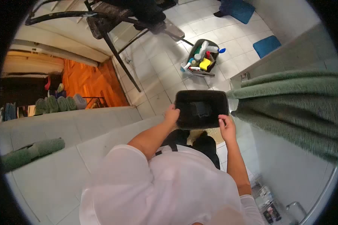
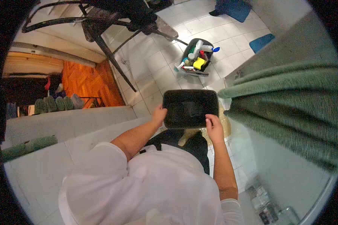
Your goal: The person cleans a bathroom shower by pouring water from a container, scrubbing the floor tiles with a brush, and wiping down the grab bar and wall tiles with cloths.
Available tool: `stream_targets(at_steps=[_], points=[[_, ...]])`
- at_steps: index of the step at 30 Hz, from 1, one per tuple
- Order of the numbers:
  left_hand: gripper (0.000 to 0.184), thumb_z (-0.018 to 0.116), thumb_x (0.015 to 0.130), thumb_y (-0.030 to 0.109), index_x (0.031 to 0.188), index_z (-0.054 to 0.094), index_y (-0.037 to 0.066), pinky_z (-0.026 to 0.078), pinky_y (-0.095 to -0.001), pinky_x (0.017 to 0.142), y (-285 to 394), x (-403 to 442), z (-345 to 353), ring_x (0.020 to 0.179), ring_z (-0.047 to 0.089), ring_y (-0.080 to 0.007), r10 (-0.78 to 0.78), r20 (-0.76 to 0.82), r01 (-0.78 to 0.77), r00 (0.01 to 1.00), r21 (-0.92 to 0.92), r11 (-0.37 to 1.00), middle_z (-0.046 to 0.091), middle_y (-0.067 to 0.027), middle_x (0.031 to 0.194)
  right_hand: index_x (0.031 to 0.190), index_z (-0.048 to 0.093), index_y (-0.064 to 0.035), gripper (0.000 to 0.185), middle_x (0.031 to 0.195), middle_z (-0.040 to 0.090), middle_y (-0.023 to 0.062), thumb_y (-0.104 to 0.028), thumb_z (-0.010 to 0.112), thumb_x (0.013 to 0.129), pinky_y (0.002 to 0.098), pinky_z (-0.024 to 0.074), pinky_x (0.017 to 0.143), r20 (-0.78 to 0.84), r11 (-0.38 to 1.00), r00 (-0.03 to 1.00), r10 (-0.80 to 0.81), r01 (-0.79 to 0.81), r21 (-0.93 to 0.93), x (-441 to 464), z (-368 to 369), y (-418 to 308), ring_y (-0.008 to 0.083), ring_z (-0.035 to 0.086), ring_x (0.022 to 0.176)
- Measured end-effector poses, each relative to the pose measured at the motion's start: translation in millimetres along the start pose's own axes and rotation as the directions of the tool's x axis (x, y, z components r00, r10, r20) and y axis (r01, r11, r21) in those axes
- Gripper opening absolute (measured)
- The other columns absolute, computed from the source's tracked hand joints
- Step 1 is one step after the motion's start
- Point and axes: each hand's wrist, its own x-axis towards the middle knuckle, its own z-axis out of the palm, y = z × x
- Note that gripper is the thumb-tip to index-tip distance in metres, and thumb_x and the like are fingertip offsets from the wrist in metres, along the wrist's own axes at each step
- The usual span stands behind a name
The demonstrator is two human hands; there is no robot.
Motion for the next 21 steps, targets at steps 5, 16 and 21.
stream_targets(at_steps=[5, 16, 21], points=[[0.022, 0.051, 0.064, 0.014, 0.077, 0.046, -0.002, 0.038, -0.0391, 0.060, -28, 42, -23, 0.064, 0.049, -0.0286, -0.218, -0.155, 0.206, 0.964, -0.092, 0.974, 0.049, -0.0173, 0.067, 0.098, 0.051, -0.0040, 0.020, 0.085, 0.055, 0.0053, -0.010, 0.050, 0.079, 0.0248, 0.0409, 0.070, -0.088, 0.974, 0.981, 0.175, -0.159, 0.161, 66, 4, 48, 0.0136, 0.051, 0.078], [0.007, 0.045, 0.068, -0.001, 0.071, 0.044, 0.005, 0.038, -0.0296, 0.053, -59, 116, -12, 0.060, 0.046, -0.0153, -0.541, -0.461, 0.160, 0.704, -0.639, 0.752, 0.046, -0.0033, 0.066, 0.096, 0.052, -0.0037, 0.023, 0.082, 0.056, 0.0073, -0.015, 0.053, 0.076, 0.0252, 0.0408, 0.071, 0.258, 0.969, 0.936, 0.239, -0.247, 0.001, 241, 177, 213, 0.0147, 0.052, 0.076], [0.012, 0.045, 0.066, -0.004, 0.070, 0.043, 0.008, 0.035, -0.0270, 0.049, -93, 163, 0, 0.056, 0.042, -0.0124, -0.499, -0.368, 0.007, 0.784, -0.799, 0.601, 0.045, -0.0032, 0.064, 0.096, 0.053, -0.0036, 0.027, 0.089, 0.057, 0.0131, -0.018, 0.055, 0.073, 0.0302, 0.0411, 0.075, 0.399, 0.932, 0.848, 0.348, -0.360, -0.046, 301, 276, 249, 0.0224, 0.054, 0.084]])
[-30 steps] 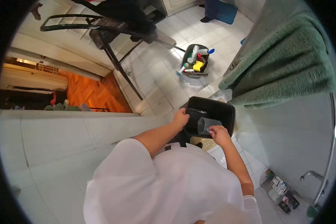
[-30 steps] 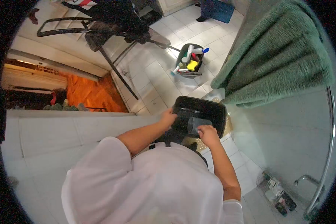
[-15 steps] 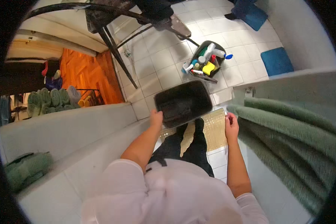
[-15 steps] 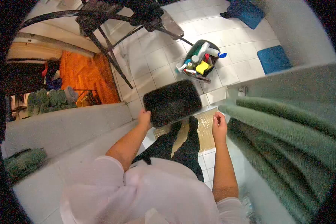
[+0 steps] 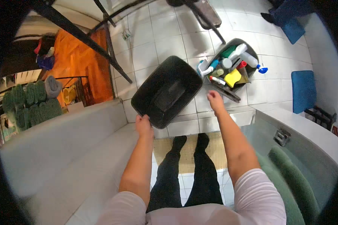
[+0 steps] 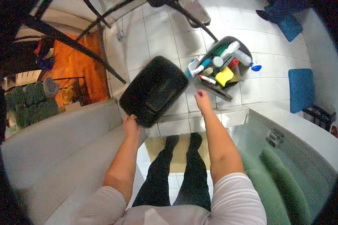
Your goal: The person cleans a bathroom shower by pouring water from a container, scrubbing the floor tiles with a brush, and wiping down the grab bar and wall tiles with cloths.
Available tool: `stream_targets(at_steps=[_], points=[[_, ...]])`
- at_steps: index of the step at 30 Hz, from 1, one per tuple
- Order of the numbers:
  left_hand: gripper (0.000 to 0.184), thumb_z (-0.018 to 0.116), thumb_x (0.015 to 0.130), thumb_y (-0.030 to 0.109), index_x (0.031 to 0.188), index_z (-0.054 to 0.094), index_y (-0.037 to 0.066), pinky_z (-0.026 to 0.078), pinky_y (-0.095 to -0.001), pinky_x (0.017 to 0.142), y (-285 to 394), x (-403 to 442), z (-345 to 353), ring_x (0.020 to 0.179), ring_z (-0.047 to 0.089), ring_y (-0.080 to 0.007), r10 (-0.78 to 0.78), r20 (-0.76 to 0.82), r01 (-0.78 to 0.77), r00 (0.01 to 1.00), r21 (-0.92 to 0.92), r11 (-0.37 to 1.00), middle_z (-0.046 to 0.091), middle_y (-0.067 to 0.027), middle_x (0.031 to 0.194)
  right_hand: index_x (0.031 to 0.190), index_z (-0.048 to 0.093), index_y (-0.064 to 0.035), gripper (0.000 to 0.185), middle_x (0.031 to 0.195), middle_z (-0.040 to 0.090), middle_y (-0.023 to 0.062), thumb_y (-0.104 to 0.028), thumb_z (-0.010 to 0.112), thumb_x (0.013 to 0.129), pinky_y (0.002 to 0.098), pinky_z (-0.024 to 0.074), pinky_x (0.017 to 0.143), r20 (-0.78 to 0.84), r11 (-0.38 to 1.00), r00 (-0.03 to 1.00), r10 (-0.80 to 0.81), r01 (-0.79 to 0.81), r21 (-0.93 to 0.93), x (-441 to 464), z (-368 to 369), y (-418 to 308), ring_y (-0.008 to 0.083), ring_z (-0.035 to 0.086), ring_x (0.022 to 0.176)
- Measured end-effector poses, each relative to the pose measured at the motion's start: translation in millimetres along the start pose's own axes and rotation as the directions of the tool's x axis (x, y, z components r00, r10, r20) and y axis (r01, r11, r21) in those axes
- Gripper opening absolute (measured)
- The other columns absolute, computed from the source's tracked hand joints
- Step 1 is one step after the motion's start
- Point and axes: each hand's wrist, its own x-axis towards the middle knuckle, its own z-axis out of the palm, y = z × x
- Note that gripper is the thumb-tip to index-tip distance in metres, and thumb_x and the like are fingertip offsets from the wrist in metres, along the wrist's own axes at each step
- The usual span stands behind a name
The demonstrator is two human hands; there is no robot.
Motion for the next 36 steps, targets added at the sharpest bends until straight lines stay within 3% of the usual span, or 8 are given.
stream_targets(at_steps=[5, 6, 10, 16, 20, 30, 33, 36], points=[[0.015, 0.044, 0.065, -0.005, 0.073, 0.043, 0.007, 0.037, -0.0268, 0.051, -35, 24, -12, 0.058, 0.045, -0.0132, -0.122, -0.081, 0.116, 0.989, -0.070, 0.991, 0.047, -0.0027, 0.066, 0.090, 0.052, -0.0090, 0.022, 0.063, 0.043, -0.0008, -0.025, 0.050, 0.076, 0.0208, 0.0282, 0.039, -0.053, 0.983, 0.997, 0.057, -0.047, 0.177, 91, 45, 11, 0.0076, 0.038, 0.050], [0.015, 0.044, 0.065, -0.005, 0.074, 0.044, 0.007, 0.038, -0.0272, 0.052, -46, 29, -20, 0.060, 0.046, -0.0139, -0.133, -0.079, 0.125, 0.988, -0.100, 0.987, 0.048, -0.0027, 0.068, 0.085, 0.052, 0.0019, 0.034, 0.080, 0.055, 0.0174, -0.030, 0.045, 0.075, 0.0357, 0.0392, 0.065, -0.049, 0.996, 0.997, 0.061, -0.058, 0.061, 112, 50, 18, 0.0269, 0.053, 0.072], [0.015, 0.045, 0.064, -0.006, 0.073, 0.043, 0.007, 0.041, -0.0272, 0.056, -60, 25, -28, 0.064, 0.049, -0.0145, -0.114, -0.076, 0.099, 0.991, -0.179, 0.979, 0.050, -0.0028, 0.071, 0.107, 0.046, -0.0064, 0.044, 0.109, 0.045, 0.0111, -0.035, 0.049, 0.073, 0.0387, 0.0323, 0.079, 0.025, 0.679, 0.983, 0.183, -0.145, 0.720, 137, 70, -6, 0.0240, 0.041, 0.097], [0.011, 0.047, 0.071, 0.001, 0.077, 0.042, 0.009, 0.044, -0.0284, 0.064, -63, 24, -33, 0.068, 0.052, -0.0164, -0.099, 0.014, 0.100, 0.995, -0.171, 0.980, 0.051, -0.0041, 0.079, 0.121, 0.035, -0.0084, 0.055, 0.126, 0.031, 0.0108, -0.031, 0.053, 0.074, 0.0511, 0.0237, 0.085, 0.280, 0.590, 0.907, 0.315, -0.418, 0.691, 169, 71, 9, 0.0273, 0.033, 0.110], [0.016, 0.048, 0.080, 0.024, 0.081, 0.040, 0.010, 0.043, -0.0316, 0.066, -54, 12, -32, 0.076, 0.050, -0.0163, -0.148, 0.088, 0.169, 0.985, -0.313, 0.935, 0.049, -0.0039, 0.084, 0.123, 0.031, -0.0067, 0.058, 0.117, 0.041, 0.0132, -0.027, 0.055, 0.074, 0.0378, 0.0331, 0.083, -0.097, 0.841, 0.978, 0.185, -0.107, 0.531, 106, 53, -76, 0.0247, 0.042, 0.102], [0.019, 0.049, 0.081, 0.025, 0.083, 0.041, 0.008, 0.039, -0.0287, 0.058, -74, -49, -54, 0.079, 0.043, -0.0169, -0.457, -0.235, 0.440, 0.858, -0.121, 0.890, 0.042, -0.0059, 0.090, 0.111, 0.041, -0.0053, 0.037, 0.101, 0.048, 0.0077, -0.006, 0.047, 0.074, 0.0300, 0.0391, 0.079, -0.260, 0.418, 0.966, -0.011, 0.240, 0.876, -5, -10, -125, 0.0176, 0.047, 0.092], [0.041, 0.063, 0.067, 0.016, 0.098, 0.039, 0.004, 0.037, -0.0355, 0.072, -95, -89, -37, 0.088, 0.040, -0.0262, 0.121, 0.257, -0.250, 0.959, 0.564, 0.787, 0.039, -0.0125, 0.098, 0.105, 0.042, -0.0066, 0.035, 0.100, 0.047, 0.0087, -0.001, 0.045, 0.071, 0.0283, 0.0390, 0.078, -0.271, 0.361, 0.962, -0.020, 0.260, 0.896, -104, -43, -124, 0.0176, 0.047, 0.090], [0.068, 0.073, 0.053, 0.020, 0.108, 0.037, 0.004, 0.025, -0.0408, 0.091, 25, -181, 52, 0.109, 0.030, -0.0353, 0.348, 0.797, -0.857, 0.494, 0.378, 0.351, 0.035, -0.0181, 0.115, 0.102, 0.040, -0.0059, 0.035, 0.099, 0.042, 0.0091, 0.001, 0.043, 0.067, 0.0281, 0.0373, 0.079, -0.182, 0.399, 0.973, 0.140, 0.113, 0.910, -207, -75, -126, 0.0176, 0.043, 0.093]])
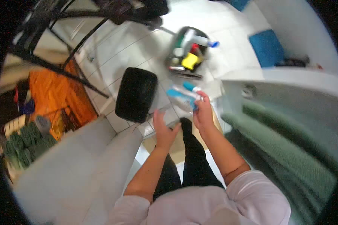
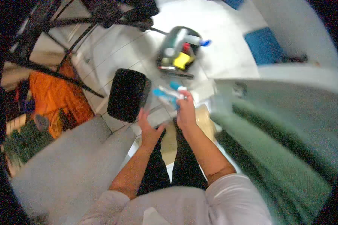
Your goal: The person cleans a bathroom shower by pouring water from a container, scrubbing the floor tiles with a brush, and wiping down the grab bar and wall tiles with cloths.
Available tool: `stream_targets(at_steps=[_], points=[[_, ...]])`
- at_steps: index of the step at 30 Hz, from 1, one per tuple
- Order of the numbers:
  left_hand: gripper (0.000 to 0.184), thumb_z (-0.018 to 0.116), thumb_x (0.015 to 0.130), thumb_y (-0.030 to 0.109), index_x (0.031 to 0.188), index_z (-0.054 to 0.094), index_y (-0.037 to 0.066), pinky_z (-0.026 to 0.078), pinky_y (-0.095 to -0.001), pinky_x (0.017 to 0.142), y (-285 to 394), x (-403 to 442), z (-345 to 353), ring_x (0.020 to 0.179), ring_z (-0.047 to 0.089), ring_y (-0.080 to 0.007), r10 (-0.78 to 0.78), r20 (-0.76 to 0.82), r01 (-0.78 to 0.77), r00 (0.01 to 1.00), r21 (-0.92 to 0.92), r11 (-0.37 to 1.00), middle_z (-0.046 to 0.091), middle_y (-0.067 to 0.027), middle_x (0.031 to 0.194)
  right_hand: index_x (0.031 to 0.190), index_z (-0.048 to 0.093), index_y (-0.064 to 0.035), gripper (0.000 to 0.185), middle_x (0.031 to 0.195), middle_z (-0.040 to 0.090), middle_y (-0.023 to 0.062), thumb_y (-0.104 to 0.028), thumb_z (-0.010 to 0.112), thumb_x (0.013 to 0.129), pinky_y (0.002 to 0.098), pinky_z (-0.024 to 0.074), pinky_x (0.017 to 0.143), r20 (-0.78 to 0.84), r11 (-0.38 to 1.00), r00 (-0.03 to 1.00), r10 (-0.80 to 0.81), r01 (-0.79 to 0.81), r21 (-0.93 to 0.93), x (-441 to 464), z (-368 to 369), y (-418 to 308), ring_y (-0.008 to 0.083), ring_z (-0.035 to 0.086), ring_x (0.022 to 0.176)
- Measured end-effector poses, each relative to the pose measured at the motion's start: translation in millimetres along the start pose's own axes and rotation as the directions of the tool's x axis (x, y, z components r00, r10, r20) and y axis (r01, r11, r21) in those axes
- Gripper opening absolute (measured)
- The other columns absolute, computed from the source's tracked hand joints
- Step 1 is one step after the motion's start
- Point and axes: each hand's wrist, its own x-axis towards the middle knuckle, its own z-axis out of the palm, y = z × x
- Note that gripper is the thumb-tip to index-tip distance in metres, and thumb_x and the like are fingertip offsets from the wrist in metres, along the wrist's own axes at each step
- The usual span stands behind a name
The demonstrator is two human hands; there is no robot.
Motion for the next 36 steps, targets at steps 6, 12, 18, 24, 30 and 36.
stream_targets(at_steps=[6, 12, 18, 24, 30, 36], points=[[0.075, 0.074, 0.048, 0.030, 0.112, 0.039, 0.014, 0.020, -0.0476, 0.093, 106, -21, -29, 0.117, 0.023, -0.0332, 0.444, 0.754, -0.610, 0.485, -0.072, 0.789, 0.031, -0.0119, 0.124, 0.094, 0.039, -0.0102, 0.024, 0.094, 0.045, 0.0076, -0.007, 0.052, 0.074, 0.0293, 0.0407, 0.072, -0.216, 0.996, 0.975, -0.061, 0.046, -0.075, -171, -62, -48, 0.0165, 0.047, 0.085], [0.054, 0.069, 0.059, 0.025, 0.108, 0.047, 0.012, 0.026, -0.0423, 0.093, 160, -88, -18, 0.115, 0.028, -0.0319, 0.579, 0.813, -0.724, 0.062, -0.363, 0.587, 0.033, -0.0128, 0.123, 0.111, 0.028, -0.0116, 0.053, 0.083, 0.054, 0.0137, -0.023, 0.060, 0.071, 0.0276, 0.0431, 0.065, -0.522, 0.950, 0.838, -0.159, -0.014, -0.312, -303, -177, -7, 0.0178, 0.053, 0.072], [0.030, 0.056, 0.072, 0.015, 0.101, 0.051, 0.007, 0.032, -0.0391, 0.089, 297, -186, -31, 0.106, 0.038, -0.0332, 0.739, 0.588, -0.617, -0.330, -0.726, 0.303, 0.041, -0.0139, 0.115, 0.103, 0.042, 0.0026, 0.052, 0.095, 0.054, 0.0221, -0.026, 0.058, 0.063, 0.0359, 0.0429, 0.076, -0.828, 0.572, 0.560, 0.013, -0.684, -0.453, -488, -272, 100, 0.0317, 0.053, 0.089], [0.031, 0.061, 0.069, 0.013, 0.098, 0.052, 0.008, 0.032, -0.0376, 0.089, 375, -313, -17, 0.109, 0.037, -0.0300, 0.857, 0.282, -0.520, -0.430, -0.854, 0.020, 0.040, -0.0145, 0.117, 0.102, 0.043, 0.0015, 0.040, 0.098, 0.052, 0.0228, -0.018, 0.054, 0.068, 0.0371, 0.0422, 0.076, -0.958, 0.735, 0.146, 0.246, -0.673, 0.087, -641, -323, 253, 0.0328, 0.051, 0.093], [0.040, 0.064, 0.069, 0.013, 0.104, 0.048, 0.008, 0.027, -0.0366, 0.090, 448, -388, -40, 0.110, 0.031, -0.0252, 0.922, -0.267, -0.669, -0.279, -0.635, -0.386, 0.035, -0.0148, 0.115, 0.101, 0.046, -0.0007, 0.046, 0.087, 0.056, 0.0188, -0.033, 0.057, 0.070, 0.0386, 0.0439, 0.068, -0.910, 0.842, -0.068, 0.409, -0.356, 0.405, -726, -286, 318, 0.0298, 0.056, 0.079], [0.043, 0.067, 0.066, 0.020, 0.102, 0.049, 0.007, 0.028, -0.0331, 0.085, 497, -407, -18, 0.109, 0.027, -0.0245, 0.871, -0.332, -0.703, -0.361, -0.516, -0.488, 0.031, -0.0133, 0.117, 0.098, 0.048, -0.0005, 0.044, 0.079, 0.058, 0.0169, -0.033, 0.058, 0.071, 0.0402, 0.0447, 0.064, -0.764, 0.760, -0.073, 0.641, -0.081, 0.645, -702, -303, 380, 0.0298, 0.058, 0.070]])
